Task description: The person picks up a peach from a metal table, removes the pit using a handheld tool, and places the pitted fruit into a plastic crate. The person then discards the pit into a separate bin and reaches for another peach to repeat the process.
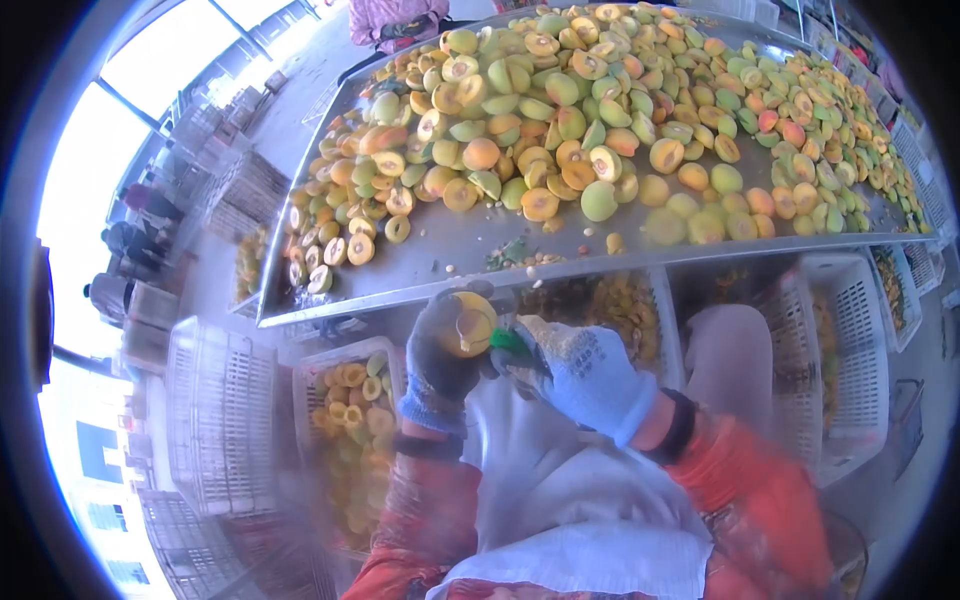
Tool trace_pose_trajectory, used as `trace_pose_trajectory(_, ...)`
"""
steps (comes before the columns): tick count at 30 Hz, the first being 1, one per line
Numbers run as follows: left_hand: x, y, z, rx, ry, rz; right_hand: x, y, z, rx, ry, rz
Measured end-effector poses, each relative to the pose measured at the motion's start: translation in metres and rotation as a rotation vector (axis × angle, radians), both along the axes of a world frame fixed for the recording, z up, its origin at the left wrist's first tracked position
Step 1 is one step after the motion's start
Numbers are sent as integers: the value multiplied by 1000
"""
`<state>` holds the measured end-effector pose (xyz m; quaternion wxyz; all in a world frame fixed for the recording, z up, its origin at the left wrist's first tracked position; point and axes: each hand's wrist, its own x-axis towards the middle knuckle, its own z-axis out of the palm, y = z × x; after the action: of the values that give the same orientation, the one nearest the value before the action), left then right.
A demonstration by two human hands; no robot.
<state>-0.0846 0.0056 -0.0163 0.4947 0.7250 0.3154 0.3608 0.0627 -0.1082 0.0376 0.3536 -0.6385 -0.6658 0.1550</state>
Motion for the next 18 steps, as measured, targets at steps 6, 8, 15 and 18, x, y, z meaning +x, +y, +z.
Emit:
trace_pose_trajectory(6,-11,-21,16,-472,-325,-1,-13,-13,-1,37,-119,-4)
trace_pose_trajectory(8,-17,-38,36,-554,-375,29,-18,-16,0,20,-124,-4)
trace_pose_trajectory(15,-11,-72,67,-282,-447,325,-53,-31,7,-317,679,90)
trace_pose_trajectory(18,-12,-71,62,24,-409,349,-55,-30,22,-662,1303,125)
